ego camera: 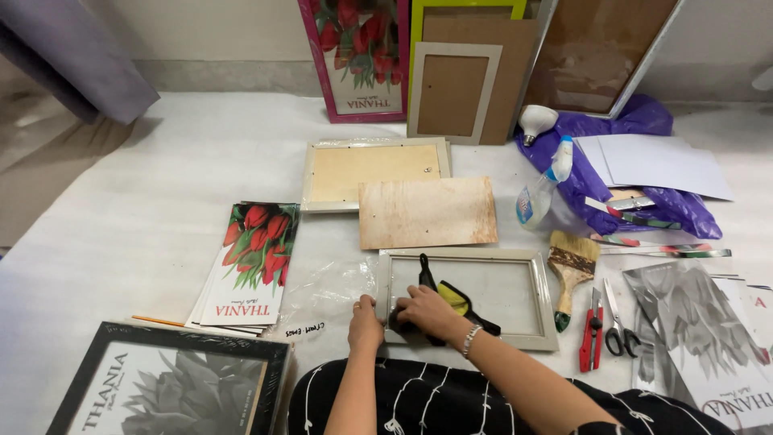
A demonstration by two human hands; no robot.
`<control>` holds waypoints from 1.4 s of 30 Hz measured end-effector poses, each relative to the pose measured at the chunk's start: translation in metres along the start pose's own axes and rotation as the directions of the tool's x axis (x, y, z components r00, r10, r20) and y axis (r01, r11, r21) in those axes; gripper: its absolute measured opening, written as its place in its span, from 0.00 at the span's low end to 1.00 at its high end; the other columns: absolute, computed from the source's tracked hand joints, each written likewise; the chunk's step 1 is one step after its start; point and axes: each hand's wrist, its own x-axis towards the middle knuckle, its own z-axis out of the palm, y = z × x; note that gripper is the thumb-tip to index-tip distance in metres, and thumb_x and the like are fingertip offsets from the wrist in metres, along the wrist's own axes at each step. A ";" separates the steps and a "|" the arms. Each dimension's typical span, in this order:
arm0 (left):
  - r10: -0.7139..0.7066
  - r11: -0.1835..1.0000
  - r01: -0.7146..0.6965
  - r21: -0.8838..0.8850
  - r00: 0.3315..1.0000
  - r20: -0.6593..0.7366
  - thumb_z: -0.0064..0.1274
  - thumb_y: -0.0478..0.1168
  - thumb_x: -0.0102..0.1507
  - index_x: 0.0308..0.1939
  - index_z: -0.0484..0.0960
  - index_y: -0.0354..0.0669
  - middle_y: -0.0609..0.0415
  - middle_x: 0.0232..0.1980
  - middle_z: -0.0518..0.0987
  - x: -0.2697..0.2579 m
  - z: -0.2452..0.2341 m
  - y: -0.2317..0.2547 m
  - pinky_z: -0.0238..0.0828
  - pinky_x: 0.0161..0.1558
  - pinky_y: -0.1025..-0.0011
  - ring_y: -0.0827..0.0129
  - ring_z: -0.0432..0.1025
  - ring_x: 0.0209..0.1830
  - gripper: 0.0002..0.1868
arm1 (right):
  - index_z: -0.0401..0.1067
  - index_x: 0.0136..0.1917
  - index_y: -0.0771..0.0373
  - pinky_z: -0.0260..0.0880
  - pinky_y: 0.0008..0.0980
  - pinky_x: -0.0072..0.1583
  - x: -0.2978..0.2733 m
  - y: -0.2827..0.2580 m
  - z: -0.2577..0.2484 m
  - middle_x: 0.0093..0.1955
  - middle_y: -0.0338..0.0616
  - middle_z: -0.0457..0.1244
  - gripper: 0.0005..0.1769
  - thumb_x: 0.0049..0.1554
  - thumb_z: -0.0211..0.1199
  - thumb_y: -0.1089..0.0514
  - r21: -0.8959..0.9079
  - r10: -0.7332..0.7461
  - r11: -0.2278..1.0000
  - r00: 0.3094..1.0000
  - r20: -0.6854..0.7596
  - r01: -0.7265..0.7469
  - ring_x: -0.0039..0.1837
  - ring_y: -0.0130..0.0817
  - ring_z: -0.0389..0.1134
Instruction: Cleaning the glass of a picture frame and assembling it with a print and a wooden backing board.
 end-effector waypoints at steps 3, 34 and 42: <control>0.008 1.000 -0.008 -0.013 1.000 0.002 0.54 0.37 0.67 0.58 0.63 0.48 0.44 0.62 0.68 -0.010 -0.009 0.008 0.74 0.61 0.45 0.40 0.74 0.61 0.20 | 0.69 0.37 0.32 0.65 0.37 0.54 -0.043 0.033 0.028 0.47 0.20 0.65 0.10 0.56 0.56 0.52 -0.022 0.023 1.000 0.997 0.069 -0.021 0.51 0.36 0.62; 0.008 1.000 -0.002 0.020 0.953 -0.302 0.48 0.30 0.63 0.55 0.62 0.44 0.42 0.57 0.66 -0.025 0.008 0.017 0.78 0.44 0.50 0.45 0.78 0.42 0.18 | 0.79 0.47 0.48 0.65 0.36 0.57 0.012 -0.019 -0.026 0.49 0.39 0.65 0.11 0.54 0.58 0.59 0.287 0.274 0.915 0.959 0.071 -0.283 0.49 0.43 0.62; 0.129 0.988 -0.153 -0.031 0.909 -0.397 0.46 0.62 0.67 0.66 0.69 0.47 0.35 0.69 0.63 -0.057 0.060 0.065 0.66 0.60 0.46 0.40 0.61 0.64 0.31 | 0.73 0.67 0.44 0.55 0.46 0.68 -0.072 0.012 -0.126 0.66 0.37 0.66 0.26 0.57 0.58 0.40 0.443 0.524 0.739 0.846 0.096 -0.508 0.69 0.41 0.62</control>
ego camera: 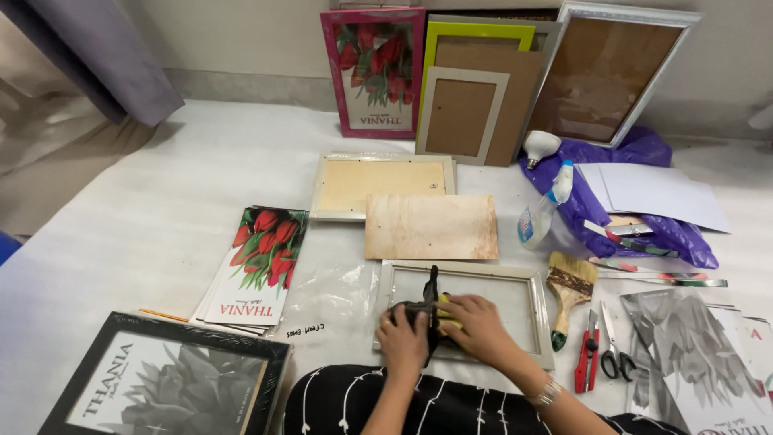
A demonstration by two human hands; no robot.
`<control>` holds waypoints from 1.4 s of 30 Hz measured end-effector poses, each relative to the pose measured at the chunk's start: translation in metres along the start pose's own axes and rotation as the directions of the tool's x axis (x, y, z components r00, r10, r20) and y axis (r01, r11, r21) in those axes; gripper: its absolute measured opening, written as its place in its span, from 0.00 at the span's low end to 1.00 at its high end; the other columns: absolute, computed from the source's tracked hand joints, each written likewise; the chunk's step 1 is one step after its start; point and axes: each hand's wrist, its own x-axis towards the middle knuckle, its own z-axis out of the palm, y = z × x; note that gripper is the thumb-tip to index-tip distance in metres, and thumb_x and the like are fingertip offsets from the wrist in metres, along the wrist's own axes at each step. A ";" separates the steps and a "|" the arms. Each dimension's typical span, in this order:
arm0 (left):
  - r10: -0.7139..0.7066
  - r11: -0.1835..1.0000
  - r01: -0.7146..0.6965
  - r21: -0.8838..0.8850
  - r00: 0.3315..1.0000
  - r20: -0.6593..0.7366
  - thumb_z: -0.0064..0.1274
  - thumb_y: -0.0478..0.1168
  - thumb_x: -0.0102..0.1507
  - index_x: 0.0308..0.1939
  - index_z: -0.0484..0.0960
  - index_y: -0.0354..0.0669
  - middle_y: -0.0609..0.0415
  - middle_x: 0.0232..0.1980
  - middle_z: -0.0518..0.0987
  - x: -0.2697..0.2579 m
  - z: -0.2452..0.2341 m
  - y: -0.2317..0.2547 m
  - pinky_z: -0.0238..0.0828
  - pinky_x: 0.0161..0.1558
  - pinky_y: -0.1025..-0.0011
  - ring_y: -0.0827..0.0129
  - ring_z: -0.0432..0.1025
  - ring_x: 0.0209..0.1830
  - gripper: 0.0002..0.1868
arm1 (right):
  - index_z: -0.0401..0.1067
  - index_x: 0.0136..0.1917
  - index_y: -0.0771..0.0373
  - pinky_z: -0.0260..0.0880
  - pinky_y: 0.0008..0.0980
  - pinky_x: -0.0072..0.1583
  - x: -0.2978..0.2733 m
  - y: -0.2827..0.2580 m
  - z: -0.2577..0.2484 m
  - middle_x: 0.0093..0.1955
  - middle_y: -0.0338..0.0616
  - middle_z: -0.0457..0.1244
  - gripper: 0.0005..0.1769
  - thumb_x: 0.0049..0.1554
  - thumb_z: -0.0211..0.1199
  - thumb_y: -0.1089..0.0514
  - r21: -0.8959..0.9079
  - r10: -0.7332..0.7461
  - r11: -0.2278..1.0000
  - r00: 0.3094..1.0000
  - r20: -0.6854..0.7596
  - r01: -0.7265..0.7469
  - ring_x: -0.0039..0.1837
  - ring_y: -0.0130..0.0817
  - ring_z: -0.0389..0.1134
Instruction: Cleaning the glass of a picture frame and assembling it with a print and a wooden backing board.
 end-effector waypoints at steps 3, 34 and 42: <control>0.032 0.991 -0.028 0.131 0.999 -0.028 0.47 0.76 0.63 0.58 0.69 0.30 0.24 0.69 0.62 -0.011 0.033 0.007 0.59 0.66 0.46 0.35 0.59 0.68 0.48 | 0.76 0.62 0.46 0.63 0.40 0.68 -0.052 0.027 -0.034 0.64 0.30 0.69 0.23 0.58 0.56 0.39 0.104 0.230 0.964 0.966 0.118 -0.243 0.66 0.39 0.66; 0.437 0.711 -0.560 0.426 0.826 0.358 0.52 0.25 0.55 0.72 0.58 0.26 0.29 0.75 0.59 0.071 0.033 -0.034 0.65 0.64 0.57 0.42 0.63 0.69 0.40 | 0.78 0.58 0.46 0.73 0.25 0.52 -0.099 0.085 -0.012 0.45 0.31 0.74 0.17 0.58 0.59 0.44 0.169 0.557 0.755 0.756 0.343 -0.633 0.46 0.26 0.73; 0.327 0.794 -0.477 0.377 0.858 0.397 0.54 0.26 0.56 0.63 0.70 0.55 0.61 0.79 0.60 0.112 0.019 -0.011 0.58 0.69 0.53 0.61 0.59 0.75 0.32 | 0.79 0.58 0.47 0.73 0.26 0.51 -0.100 0.088 -0.007 0.43 0.33 0.74 0.17 0.59 0.60 0.45 0.164 0.595 0.722 0.724 0.349 -0.672 0.44 0.28 0.73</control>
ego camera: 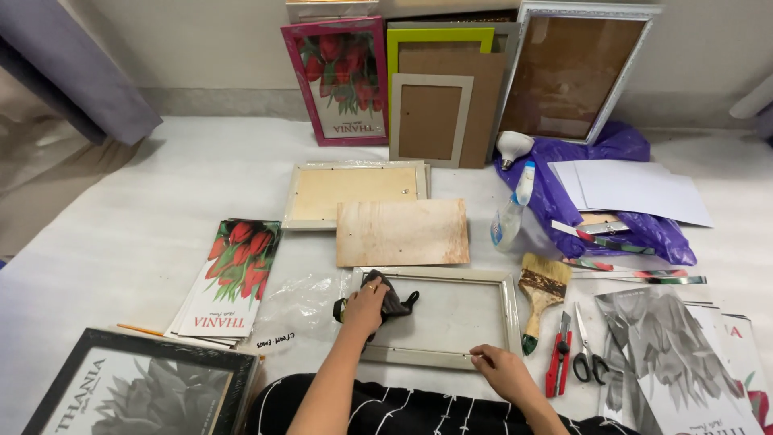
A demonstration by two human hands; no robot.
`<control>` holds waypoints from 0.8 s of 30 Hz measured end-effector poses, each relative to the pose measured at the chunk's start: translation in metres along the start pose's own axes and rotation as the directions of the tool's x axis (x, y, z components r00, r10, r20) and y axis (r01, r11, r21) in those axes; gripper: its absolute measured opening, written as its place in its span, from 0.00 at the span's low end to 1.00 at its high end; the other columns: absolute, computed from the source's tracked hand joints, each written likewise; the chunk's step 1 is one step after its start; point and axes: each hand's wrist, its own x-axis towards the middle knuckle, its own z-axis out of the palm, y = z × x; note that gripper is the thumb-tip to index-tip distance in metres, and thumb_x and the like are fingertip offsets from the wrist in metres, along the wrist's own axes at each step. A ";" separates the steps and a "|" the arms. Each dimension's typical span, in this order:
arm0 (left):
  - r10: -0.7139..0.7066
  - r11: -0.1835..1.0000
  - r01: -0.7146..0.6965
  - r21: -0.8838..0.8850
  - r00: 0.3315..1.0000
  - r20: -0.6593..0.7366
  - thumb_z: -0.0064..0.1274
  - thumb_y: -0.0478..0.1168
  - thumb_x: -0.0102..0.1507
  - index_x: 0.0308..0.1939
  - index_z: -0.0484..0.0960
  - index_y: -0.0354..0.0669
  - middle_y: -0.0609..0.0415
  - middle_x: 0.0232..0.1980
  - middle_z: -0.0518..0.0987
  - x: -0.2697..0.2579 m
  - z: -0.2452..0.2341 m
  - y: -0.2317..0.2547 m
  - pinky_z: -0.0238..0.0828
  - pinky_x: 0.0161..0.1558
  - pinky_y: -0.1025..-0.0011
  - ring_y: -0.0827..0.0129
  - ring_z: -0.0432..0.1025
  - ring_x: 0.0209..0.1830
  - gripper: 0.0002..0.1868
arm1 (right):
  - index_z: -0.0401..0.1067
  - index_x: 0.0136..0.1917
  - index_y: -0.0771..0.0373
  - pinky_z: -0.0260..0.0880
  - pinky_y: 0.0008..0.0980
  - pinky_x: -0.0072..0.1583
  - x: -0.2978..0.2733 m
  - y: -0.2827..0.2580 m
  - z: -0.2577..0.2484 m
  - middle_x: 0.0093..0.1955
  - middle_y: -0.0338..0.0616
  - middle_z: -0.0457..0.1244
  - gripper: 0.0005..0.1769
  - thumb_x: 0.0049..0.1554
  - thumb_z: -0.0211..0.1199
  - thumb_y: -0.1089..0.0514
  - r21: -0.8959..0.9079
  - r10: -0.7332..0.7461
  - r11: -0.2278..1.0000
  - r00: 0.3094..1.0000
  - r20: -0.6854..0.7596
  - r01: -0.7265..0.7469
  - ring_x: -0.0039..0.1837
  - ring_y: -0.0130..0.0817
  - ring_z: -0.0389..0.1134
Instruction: Cleaning the glass of a picture frame and assembling it with a print and a wooden backing board.
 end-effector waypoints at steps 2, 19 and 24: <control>-0.022 0.998 0.016 0.062 0.995 0.093 0.57 0.33 0.54 0.68 0.66 0.55 0.62 0.81 0.54 -0.025 -0.003 0.007 0.52 0.70 0.46 0.57 0.53 0.77 0.37 | 0.79 0.58 0.47 0.73 0.26 0.50 -0.003 -0.001 0.000 0.42 0.34 0.74 0.17 0.58 0.60 0.45 0.005 -0.026 1.000 1.000 -0.005 0.026 0.43 0.28 0.72; 0.152 0.961 -0.234 -0.149 0.895 -0.420 0.45 0.25 0.59 0.69 0.64 0.35 0.36 0.68 0.70 0.010 0.045 0.019 0.69 0.60 0.58 0.43 0.70 0.61 0.32 | 0.76 0.61 0.48 0.73 0.27 0.51 0.009 0.003 0.004 0.40 0.35 0.73 0.20 0.58 0.59 0.44 0.087 -0.008 0.996 1.000 -0.028 0.010 0.43 0.30 0.73; 0.032 0.998 -0.005 0.064 0.904 -0.425 0.58 0.36 0.55 0.65 0.73 0.47 0.46 0.67 0.67 0.011 0.039 0.031 0.70 0.54 0.56 0.49 0.63 0.64 0.33 | 0.78 0.60 0.49 0.74 0.25 0.52 0.001 -0.004 -0.005 0.43 0.36 0.75 0.18 0.59 0.59 0.47 0.149 0.071 0.986 0.997 -0.014 -0.069 0.48 0.26 0.77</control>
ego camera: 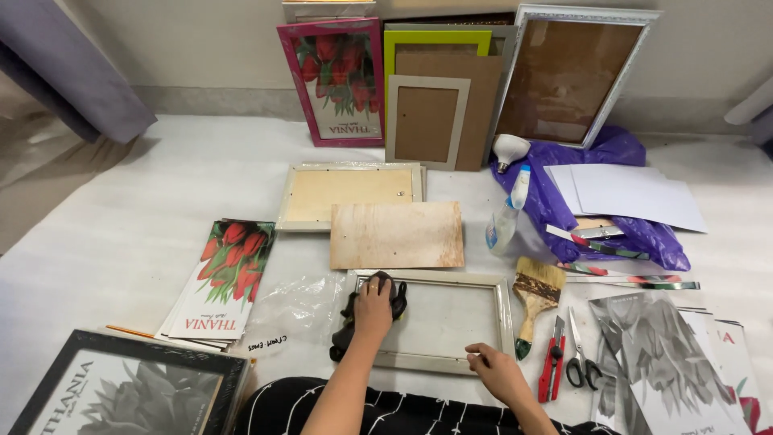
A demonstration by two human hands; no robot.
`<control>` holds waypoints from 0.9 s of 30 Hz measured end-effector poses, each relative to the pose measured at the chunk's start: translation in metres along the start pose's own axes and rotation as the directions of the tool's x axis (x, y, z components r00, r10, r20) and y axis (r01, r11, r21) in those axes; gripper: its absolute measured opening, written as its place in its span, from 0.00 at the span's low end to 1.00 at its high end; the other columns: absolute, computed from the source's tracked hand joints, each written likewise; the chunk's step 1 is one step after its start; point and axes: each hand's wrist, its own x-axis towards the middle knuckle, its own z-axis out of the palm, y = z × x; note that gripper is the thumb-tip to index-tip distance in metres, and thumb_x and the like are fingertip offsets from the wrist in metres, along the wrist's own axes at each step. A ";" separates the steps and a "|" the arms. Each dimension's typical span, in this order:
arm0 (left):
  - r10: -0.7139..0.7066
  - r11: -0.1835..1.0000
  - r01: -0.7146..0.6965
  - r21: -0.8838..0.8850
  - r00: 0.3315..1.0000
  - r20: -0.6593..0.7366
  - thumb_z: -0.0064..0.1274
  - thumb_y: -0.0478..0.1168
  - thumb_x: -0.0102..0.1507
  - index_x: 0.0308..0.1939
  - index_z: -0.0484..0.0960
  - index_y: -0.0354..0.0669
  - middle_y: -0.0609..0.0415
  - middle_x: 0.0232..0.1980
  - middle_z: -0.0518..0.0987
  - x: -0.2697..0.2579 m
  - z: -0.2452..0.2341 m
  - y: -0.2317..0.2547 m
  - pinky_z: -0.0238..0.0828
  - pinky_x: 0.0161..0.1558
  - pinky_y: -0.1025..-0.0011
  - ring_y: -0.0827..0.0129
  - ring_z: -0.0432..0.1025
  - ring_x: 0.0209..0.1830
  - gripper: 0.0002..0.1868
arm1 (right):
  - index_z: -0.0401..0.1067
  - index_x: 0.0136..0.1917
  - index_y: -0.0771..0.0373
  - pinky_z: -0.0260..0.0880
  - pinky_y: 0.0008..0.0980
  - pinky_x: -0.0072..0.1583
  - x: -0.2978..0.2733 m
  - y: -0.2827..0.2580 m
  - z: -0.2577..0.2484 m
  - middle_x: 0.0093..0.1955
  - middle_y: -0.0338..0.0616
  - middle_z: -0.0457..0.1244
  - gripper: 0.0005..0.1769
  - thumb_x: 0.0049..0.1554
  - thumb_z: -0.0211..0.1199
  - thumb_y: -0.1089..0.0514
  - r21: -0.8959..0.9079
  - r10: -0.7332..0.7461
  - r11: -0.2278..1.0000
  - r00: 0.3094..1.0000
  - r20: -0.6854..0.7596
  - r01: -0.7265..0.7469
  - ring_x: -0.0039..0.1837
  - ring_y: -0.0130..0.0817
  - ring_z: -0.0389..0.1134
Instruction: Cleaning the glass of a picture frame and assembling it with a print and a wooden backing board.
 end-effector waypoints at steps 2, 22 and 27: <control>-0.036 0.999 0.034 0.019 0.987 0.156 0.52 0.36 0.59 0.68 0.71 0.53 0.51 0.71 0.65 -0.010 -0.019 0.007 0.68 0.54 0.52 0.52 0.61 0.67 0.31 | 0.78 0.59 0.48 0.74 0.25 0.51 -0.004 -0.003 -0.002 0.42 0.36 0.75 0.18 0.59 0.59 0.46 -0.018 -0.011 1.000 1.000 -0.007 0.011 0.45 0.27 0.76; -0.077 0.997 0.078 -0.001 0.983 0.164 0.53 0.28 0.58 0.69 0.69 0.39 0.40 0.71 0.66 -0.003 -0.001 -0.008 0.72 0.56 0.60 0.48 0.66 0.60 0.34 | 0.80 0.57 0.52 0.72 0.23 0.51 0.002 -0.001 0.001 0.40 0.32 0.74 0.16 0.60 0.59 0.48 0.012 0.027 1.000 0.997 0.067 -0.028 0.44 0.24 0.73; 0.234 0.920 -0.155 -0.360 0.954 0.188 0.46 0.26 0.56 0.60 0.80 0.49 0.54 0.65 0.76 -0.043 -0.047 0.002 0.69 0.59 0.63 0.53 0.68 0.61 0.29 | 0.79 0.58 0.48 0.72 0.23 0.52 -0.002 -0.009 -0.002 0.41 0.31 0.74 0.17 0.60 0.57 0.46 -0.033 0.004 0.999 0.998 0.062 -0.002 0.45 0.24 0.73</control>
